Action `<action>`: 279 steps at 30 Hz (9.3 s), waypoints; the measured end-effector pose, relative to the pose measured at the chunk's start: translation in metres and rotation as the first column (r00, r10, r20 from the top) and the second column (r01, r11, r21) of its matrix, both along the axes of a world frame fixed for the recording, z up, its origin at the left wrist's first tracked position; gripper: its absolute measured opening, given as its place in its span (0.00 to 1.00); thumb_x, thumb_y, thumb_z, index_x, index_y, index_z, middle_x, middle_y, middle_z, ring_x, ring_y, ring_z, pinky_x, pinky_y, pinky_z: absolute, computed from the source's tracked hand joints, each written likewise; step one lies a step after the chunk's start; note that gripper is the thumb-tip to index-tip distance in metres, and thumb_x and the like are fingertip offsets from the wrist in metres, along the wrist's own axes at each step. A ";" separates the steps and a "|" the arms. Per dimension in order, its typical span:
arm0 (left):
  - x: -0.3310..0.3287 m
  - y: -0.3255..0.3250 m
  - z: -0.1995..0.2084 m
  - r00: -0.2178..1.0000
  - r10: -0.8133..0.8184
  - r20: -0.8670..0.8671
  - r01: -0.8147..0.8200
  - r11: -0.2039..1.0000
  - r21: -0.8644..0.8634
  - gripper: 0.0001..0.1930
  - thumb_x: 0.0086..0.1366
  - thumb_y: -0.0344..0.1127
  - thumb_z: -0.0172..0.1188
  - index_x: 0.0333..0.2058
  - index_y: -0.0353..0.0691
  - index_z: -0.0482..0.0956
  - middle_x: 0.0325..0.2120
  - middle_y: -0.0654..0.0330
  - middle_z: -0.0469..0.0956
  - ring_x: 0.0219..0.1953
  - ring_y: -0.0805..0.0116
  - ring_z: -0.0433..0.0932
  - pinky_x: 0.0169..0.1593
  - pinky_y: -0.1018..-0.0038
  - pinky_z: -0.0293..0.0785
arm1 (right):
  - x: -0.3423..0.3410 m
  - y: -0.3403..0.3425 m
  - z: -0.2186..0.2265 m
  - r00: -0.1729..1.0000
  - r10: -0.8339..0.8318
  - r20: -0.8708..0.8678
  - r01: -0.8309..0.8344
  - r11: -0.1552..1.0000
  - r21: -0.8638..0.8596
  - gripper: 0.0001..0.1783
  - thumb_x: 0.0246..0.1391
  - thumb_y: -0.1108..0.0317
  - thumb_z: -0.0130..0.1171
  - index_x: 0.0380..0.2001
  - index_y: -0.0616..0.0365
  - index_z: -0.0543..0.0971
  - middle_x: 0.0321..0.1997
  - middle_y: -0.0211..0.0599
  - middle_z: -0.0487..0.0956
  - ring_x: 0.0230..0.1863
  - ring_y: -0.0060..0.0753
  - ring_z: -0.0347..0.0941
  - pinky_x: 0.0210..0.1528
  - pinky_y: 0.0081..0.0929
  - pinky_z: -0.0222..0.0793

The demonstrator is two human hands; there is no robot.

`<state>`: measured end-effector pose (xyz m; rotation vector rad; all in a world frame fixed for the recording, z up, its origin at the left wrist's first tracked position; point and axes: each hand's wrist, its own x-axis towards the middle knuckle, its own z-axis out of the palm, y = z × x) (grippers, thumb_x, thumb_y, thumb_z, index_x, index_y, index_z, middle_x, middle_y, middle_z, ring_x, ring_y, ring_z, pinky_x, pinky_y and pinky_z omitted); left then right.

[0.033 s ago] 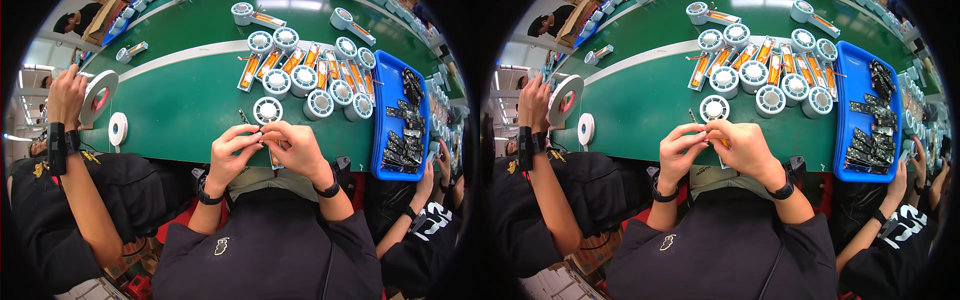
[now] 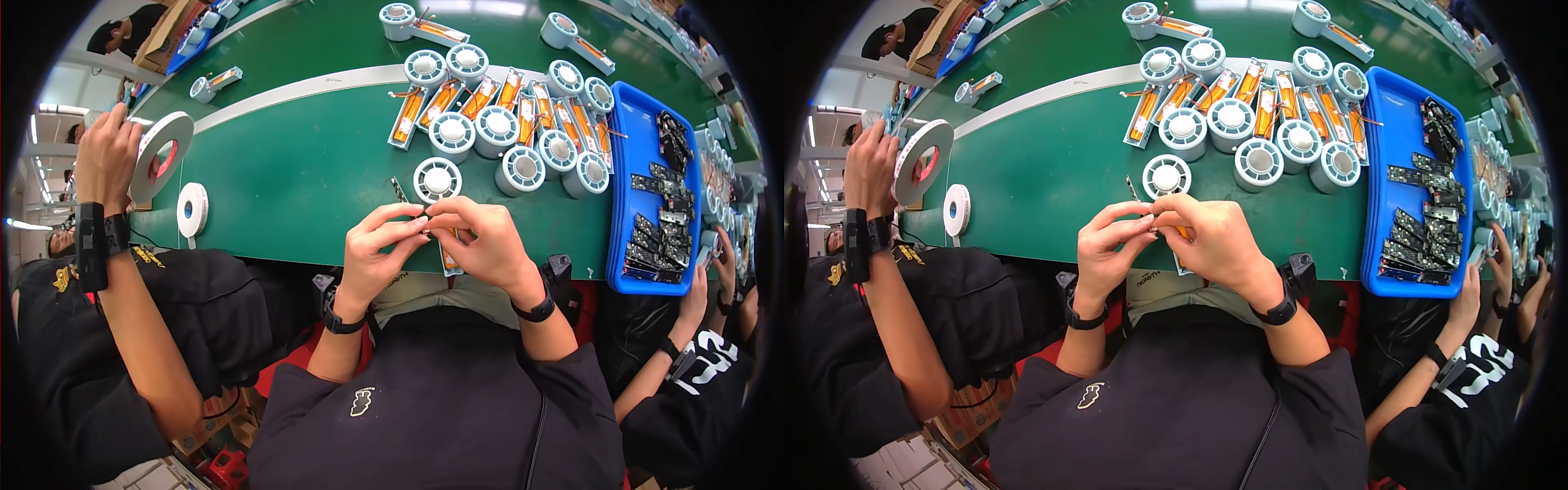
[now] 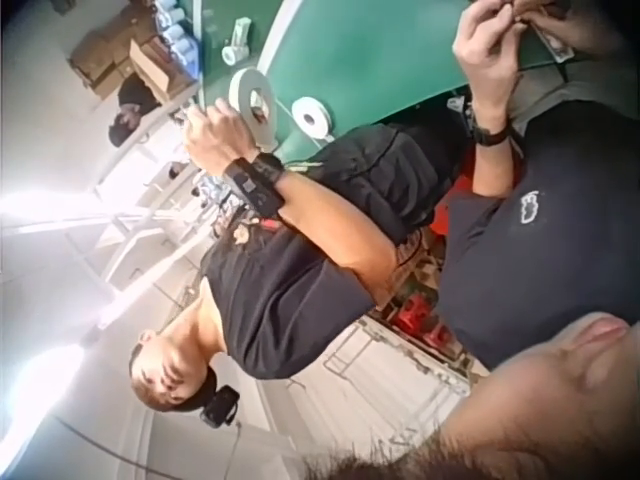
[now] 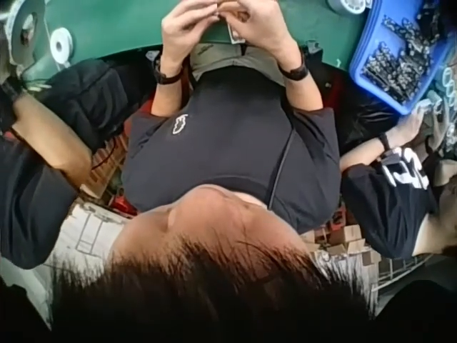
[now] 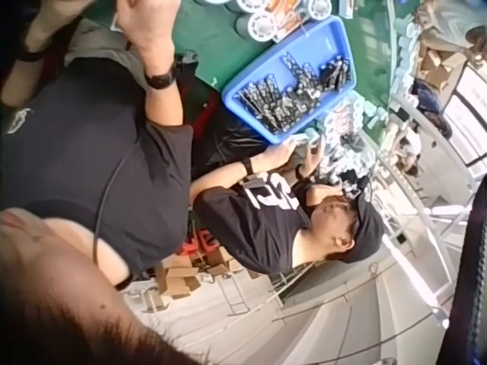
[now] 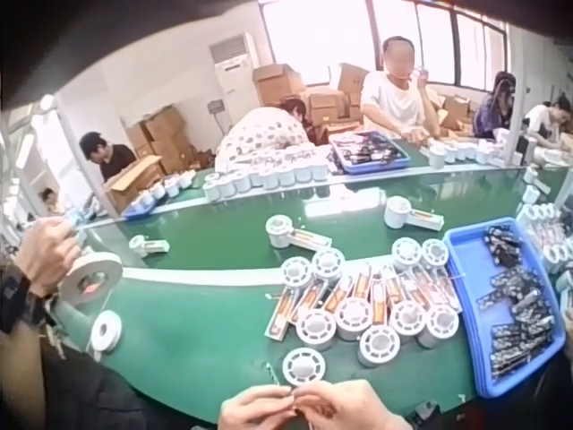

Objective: Assembling small electronic components on a factory assembly line.

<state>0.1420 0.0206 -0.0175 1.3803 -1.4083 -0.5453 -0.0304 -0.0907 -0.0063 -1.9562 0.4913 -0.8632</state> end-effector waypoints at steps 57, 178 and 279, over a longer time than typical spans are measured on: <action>-0.035 -0.010 0.069 0.842 -0.172 0.512 0.011 0.953 0.302 0.28 0.54 0.24 0.68 0.55 0.45 0.76 0.56 0.52 0.70 0.57 0.48 0.73 0.59 0.53 0.69 | -0.054 -0.034 0.030 0.786 0.433 -0.441 -0.397 0.901 0.177 0.16 0.63 0.58 0.60 0.33 0.63 0.79 0.27 0.56 0.80 0.33 0.63 0.78 0.35 0.53 0.71; -0.015 -0.034 0.010 0.767 -0.057 0.639 0.101 0.994 -0.032 0.04 0.59 0.19 0.64 0.31 0.36 0.81 0.53 0.48 0.80 0.63 0.33 0.72 0.51 0.54 0.83 | -0.064 -0.002 -0.026 0.999 0.032 0.027 -0.037 0.972 0.231 0.14 0.58 0.74 0.63 0.47 0.64 0.80 0.48 0.48 0.81 0.53 0.52 0.77 0.56 0.44 0.73; -0.063 -0.068 0.017 0.944 0.022 0.330 -0.086 0.980 0.180 0.35 0.50 0.42 0.81 0.54 0.33 0.76 0.42 0.53 0.76 0.40 0.61 0.81 0.41 0.67 0.77 | -0.212 -0.116 0.024 0.400 -0.809 -0.431 0.453 0.583 -0.675 0.13 0.54 0.77 0.62 0.43 0.59 0.85 0.45 0.49 0.83 0.44 0.52 0.77 0.51 0.40 0.73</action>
